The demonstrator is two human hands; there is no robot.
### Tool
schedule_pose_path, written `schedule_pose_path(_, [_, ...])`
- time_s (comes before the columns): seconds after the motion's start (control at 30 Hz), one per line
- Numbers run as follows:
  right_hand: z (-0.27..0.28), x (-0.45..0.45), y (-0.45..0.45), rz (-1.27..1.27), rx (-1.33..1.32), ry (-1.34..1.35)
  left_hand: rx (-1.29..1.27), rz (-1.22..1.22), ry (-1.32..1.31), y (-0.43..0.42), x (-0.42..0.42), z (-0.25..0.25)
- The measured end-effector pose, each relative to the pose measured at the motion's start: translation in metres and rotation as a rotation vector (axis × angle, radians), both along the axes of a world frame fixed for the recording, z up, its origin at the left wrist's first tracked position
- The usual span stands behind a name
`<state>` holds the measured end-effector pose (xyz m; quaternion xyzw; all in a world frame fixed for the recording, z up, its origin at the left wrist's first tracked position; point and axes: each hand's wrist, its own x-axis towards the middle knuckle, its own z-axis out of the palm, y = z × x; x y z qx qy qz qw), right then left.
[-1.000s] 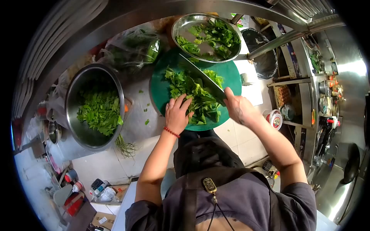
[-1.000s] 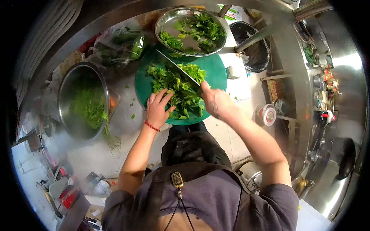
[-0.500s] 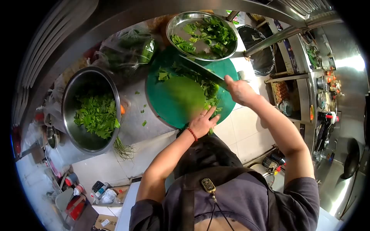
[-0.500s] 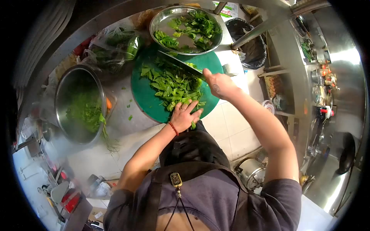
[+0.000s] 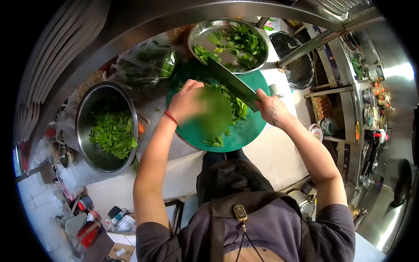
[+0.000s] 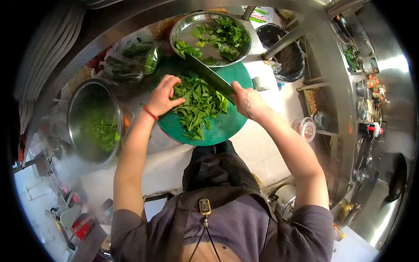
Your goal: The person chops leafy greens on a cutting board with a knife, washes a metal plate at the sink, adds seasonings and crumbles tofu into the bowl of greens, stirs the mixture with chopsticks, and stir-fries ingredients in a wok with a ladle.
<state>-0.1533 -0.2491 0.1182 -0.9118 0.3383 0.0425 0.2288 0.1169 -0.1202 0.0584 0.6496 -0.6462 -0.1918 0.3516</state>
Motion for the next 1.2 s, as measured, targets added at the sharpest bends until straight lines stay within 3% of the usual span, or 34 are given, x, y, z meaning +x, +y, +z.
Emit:
schedule_pose_path(0.1, [0.009, -0.006, 0.027, -0.094, 0.023, -0.074, -0.105, 0.134, 0.242, -0.002, 0.016, -0.021])
schedule_pose_path(0.17, [0.004, 0.006, 0.044, -0.157, 0.067, 0.071, -0.151, 0.242, 0.189, -0.002, 0.017, -0.024])
schedule_pose_path(0.23, [-0.054, 0.012, 0.053, -0.074, 0.027, 0.155, 0.07, 0.523, -0.242, 0.001, 0.015, -0.038])
schedule_pose_path(0.37, [-0.045, 0.018, 0.037, -0.085, 0.082, 0.125, 0.155, 0.35, -0.123, 0.02, 0.021, -0.09])
schedule_pose_path(0.4, [-0.03, 0.016, 0.036, -0.074, 0.099, 0.121, 0.151, 0.221, -0.148, 0.031, -0.001, -0.034])
schedule_pose_path(0.53, [0.015, 0.01, 0.048, -0.076, 0.113, 0.105, 0.045, 0.083, 0.058, 0.074, -0.051, -0.009])
schedule_pose_path(0.57, [0.004, 0.007, 0.054, -0.075, 0.12, 0.109, 0.181, 0.095, -0.101, 0.082, -0.065, -0.008])
schedule_pose_path(0.67, [-0.063, 0.007, 0.068, -0.043, 0.101, 0.075, 0.043, 0.189, -0.039, 0.082, -0.082, -0.056])
schedule_pose_path(0.8, [-0.017, 0.025, 0.04, -0.009, 0.07, 0.1, -0.029, 0.31, 0.006, 0.053, -0.077, -0.069])
schedule_pose_path(0.87, [0.016, 0.026, 0.043, -0.012, 0.048, 0.084, -0.196, 0.422, -0.016, 0.034, -0.069, -0.078])
schedule_pose_path(0.97, [0.002, 0.02, 0.064, -0.012, 0.033, 0.038, -0.047, 0.442, -0.038, 0.039, -0.068, -0.054])
schedule_pose_path(1.03, [-0.033, 0.037, 0.074, 0.001, 0.109, 0.197, 0.074, 0.429, -0.2, 0.049, -0.069, -0.035])
schedule_pose_path(1.1, [-0.055, 0.037, 0.069, -0.006, 0.109, 0.038, 0.222, 0.377, -0.311, 0.063, -0.071, -0.019])
schedule_pose_path(1.2, [-0.006, 0.044, 0.053, 0.047, 0.134, 0.17, 0.151, 0.33, -0.08, 0.09, -0.064, -0.01])
